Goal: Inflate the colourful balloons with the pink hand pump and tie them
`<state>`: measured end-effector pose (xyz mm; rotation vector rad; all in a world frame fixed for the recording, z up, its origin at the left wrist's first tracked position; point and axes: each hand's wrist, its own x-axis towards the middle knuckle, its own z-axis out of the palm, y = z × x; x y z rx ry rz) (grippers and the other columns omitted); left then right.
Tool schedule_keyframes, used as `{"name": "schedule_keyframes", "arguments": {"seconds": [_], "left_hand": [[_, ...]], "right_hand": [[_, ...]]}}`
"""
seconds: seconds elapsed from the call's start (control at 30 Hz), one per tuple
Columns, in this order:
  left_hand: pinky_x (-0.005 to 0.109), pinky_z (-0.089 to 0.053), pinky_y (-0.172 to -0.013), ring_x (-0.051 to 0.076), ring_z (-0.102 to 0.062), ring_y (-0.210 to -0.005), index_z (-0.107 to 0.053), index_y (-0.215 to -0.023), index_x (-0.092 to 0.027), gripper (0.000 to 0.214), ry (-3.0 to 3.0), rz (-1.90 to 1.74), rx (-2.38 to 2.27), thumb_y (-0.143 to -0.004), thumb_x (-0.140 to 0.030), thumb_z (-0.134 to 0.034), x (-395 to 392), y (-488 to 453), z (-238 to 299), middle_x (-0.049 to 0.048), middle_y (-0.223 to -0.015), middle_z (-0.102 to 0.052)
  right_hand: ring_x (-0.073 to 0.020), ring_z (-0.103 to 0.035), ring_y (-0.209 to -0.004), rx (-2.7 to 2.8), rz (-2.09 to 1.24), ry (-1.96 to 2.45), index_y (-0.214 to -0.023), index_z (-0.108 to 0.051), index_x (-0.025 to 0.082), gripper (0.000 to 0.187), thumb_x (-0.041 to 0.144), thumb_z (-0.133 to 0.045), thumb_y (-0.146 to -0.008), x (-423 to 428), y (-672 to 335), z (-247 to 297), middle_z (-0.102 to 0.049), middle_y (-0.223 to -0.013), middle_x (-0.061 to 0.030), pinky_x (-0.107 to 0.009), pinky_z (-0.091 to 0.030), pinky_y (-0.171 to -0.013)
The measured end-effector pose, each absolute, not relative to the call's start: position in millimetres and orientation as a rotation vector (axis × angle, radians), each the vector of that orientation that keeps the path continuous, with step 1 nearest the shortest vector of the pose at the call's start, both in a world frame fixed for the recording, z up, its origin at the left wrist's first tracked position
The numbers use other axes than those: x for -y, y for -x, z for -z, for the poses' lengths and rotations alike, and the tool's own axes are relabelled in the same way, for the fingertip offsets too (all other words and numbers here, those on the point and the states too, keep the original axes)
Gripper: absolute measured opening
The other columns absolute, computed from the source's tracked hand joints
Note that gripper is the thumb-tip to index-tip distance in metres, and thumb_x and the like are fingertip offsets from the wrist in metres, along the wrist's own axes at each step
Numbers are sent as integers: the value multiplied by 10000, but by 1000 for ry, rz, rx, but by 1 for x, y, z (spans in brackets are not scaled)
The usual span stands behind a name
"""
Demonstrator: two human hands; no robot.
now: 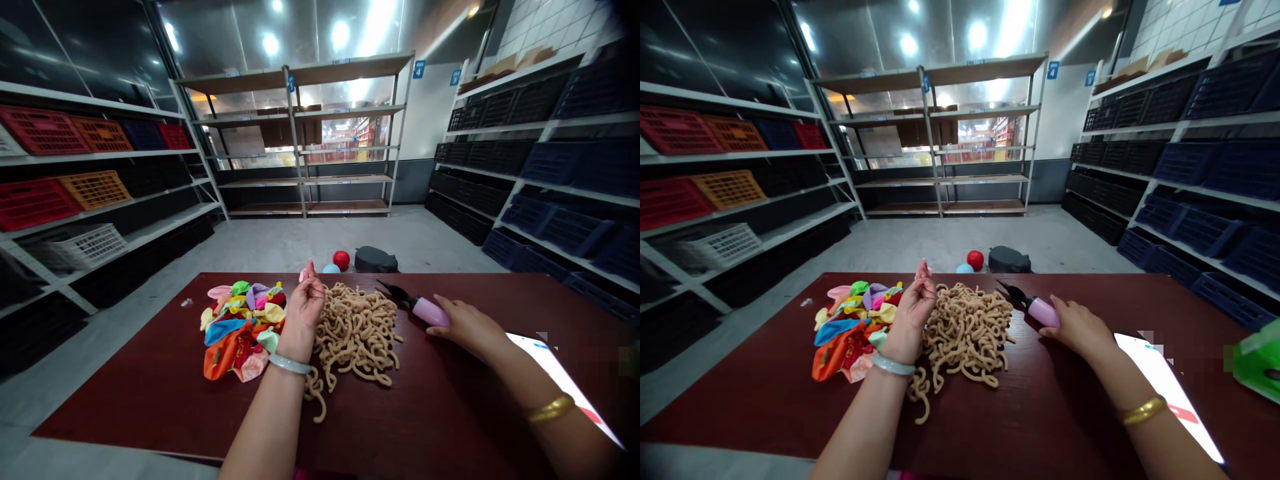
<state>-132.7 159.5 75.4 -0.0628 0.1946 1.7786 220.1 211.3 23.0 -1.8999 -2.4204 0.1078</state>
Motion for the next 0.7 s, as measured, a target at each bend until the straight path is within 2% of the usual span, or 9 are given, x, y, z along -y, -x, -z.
{"name": "schedule_keyframes", "arguments": {"seconds": [0.1, 0.2, 0.33, 0.47, 0.6, 0.7], "left_hand": [[78, -465, -502, 24, -604, -573, -547, -1178, -157, 441, 63, -1807, -127, -898, 49, -278, -161, 141, -76, 98, -997, -695], [74, -447, -460, 20, -570, -535, -545, -1162, -151, 399, 79, -1881, -54, -929, 6, -262, -160, 151, -77, 100, -979, -694], [81, -468, -509, 27, -598, -572, -558, -1159, -148, 449, 108, -1866, -89, -905, 45, -243, -159, 147, -76, 81, -910, -696], [98, -492, -585, 54, -655, -680, -556, -1191, -133, 470, -89, -1866, -46, -888, 52, -248, -153, 139, -77, 82, -856, -702], [110, -503, -560, 60, -651, -633, -524, -1235, -168, 413, -181, -1940, -130, -899, -12, -341, -148, 142, -76, 52, -829, -714], [126, -513, -576, 79, -670, -699, -517, -1241, -160, 431, -178, -1918, -141, -889, 4, -331, -148, 142, -74, 80, -896, -710]], "right_hand": [[-326, -604, -977, 2456, -115, 1903, -1206, -551, 185, 629, 563, -592, -705, -212, -223, -20, -626, -1079, -143, -403, -445, -762], [-297, -626, -901, 2424, -24, 1860, -1065, -579, 186, 413, 468, -546, -766, -212, -216, -32, -637, -1006, -129, -368, -437, -690], [-292, -619, -905, 2290, 97, 1661, -1141, -539, 189, 443, 476, -501, -806, -213, -189, -62, -622, -1078, -135, -368, -446, -683], [-281, -595, -993, 2289, 50, 1318, -1261, -475, 200, 548, 490, -524, -798, -204, -146, -87, -592, -1189, -119, -376, -462, -770], [-276, -601, -996, 2260, -57, 1159, -1255, -480, 224, 535, 496, -526, -797, -190, -114, -84, -604, -1173, -105, -382, -473, -793], [-281, -589, -1045, 2276, -135, 1090, -1265, -469, 239, 529, 479, -534, -798, -188, -108, -66, -589, -1210, -102, -398, -472, -838]]}}
